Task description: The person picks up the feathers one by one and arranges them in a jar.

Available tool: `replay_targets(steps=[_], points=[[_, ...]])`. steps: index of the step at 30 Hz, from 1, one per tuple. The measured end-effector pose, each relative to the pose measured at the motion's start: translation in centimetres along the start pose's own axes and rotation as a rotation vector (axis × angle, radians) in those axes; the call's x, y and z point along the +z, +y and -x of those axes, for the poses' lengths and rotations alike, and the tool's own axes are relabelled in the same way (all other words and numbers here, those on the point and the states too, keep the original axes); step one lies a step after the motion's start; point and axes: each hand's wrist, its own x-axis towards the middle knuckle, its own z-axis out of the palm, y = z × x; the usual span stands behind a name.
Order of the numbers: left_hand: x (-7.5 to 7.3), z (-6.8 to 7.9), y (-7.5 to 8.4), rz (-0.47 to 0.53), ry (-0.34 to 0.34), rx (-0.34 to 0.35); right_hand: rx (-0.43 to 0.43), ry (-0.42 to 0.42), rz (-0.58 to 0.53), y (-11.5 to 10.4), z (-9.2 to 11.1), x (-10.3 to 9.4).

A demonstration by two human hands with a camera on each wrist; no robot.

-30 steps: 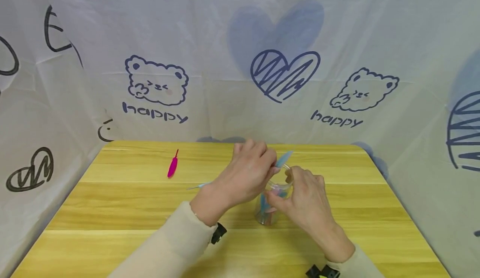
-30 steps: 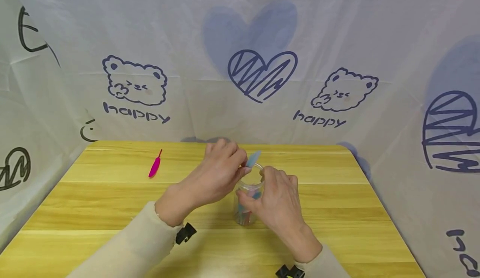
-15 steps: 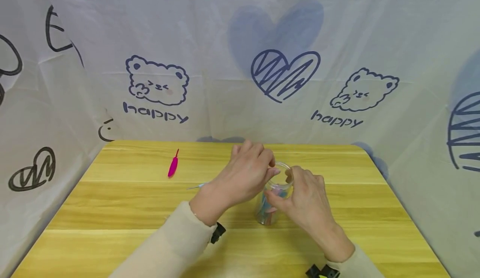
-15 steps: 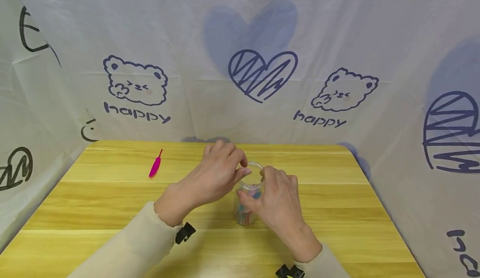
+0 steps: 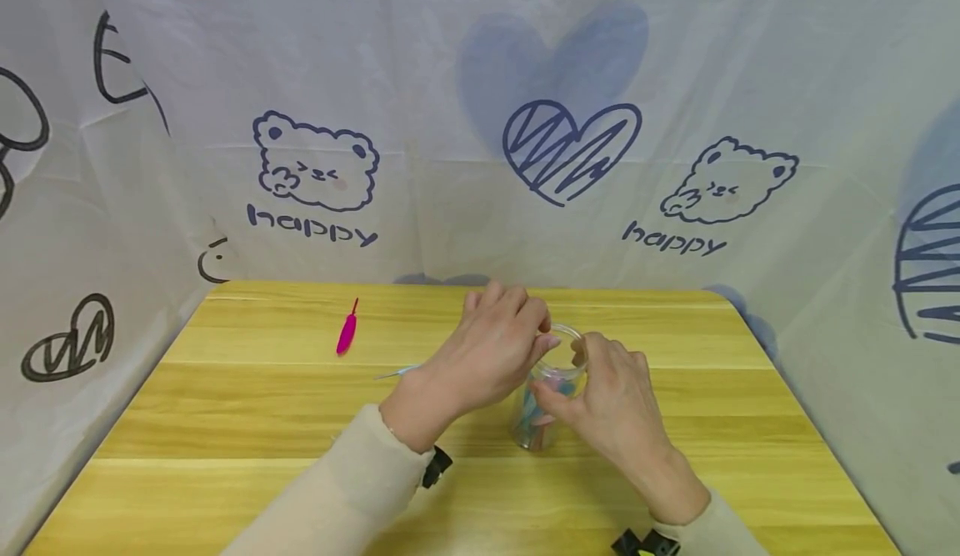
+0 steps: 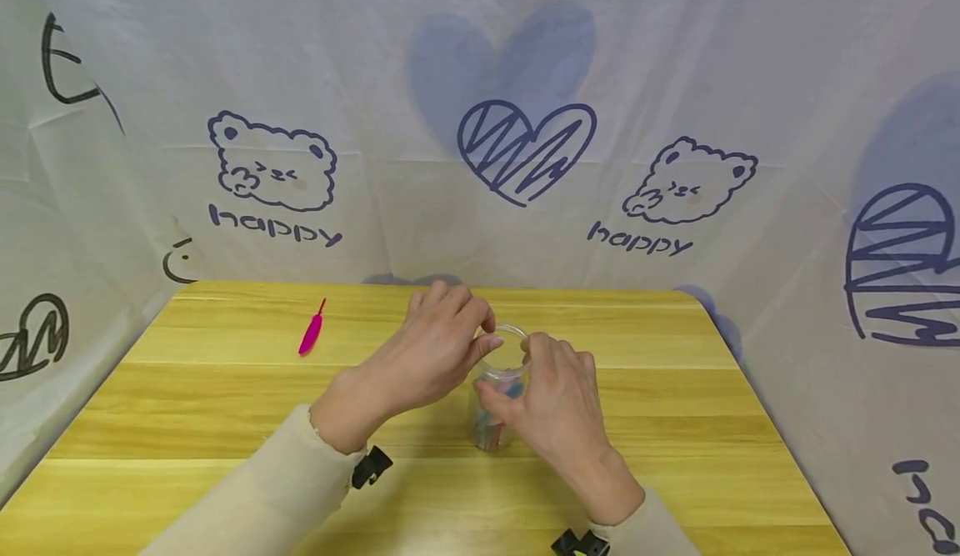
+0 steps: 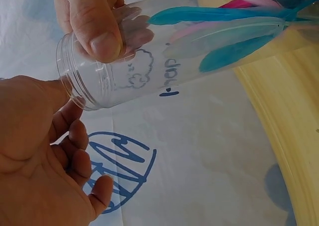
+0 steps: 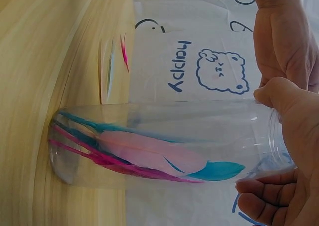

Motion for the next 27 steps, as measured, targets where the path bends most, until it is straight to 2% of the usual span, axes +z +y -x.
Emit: replay_targets(steps=[7,12,22,27], points=[[-0.2,0.4,-1.3,0.015,0.011,-0.054,-0.012,0.012,-0.009,0.0,0.0,0.1],[-0.4,1.1,-2.9,0.042,-0.028,-0.12,-0.007,0.016,-0.016,0.0,0.1,0.1],[0.5,4.2,-7.1,0.038,-0.106,-0.257,0.004,0.007,-0.024,-0.2,0.1,0.2],[1.1,5.8,-8.7,0.0,-0.124,-0.271,0.018,-0.006,-0.018,-0.1,0.1,0.2]])
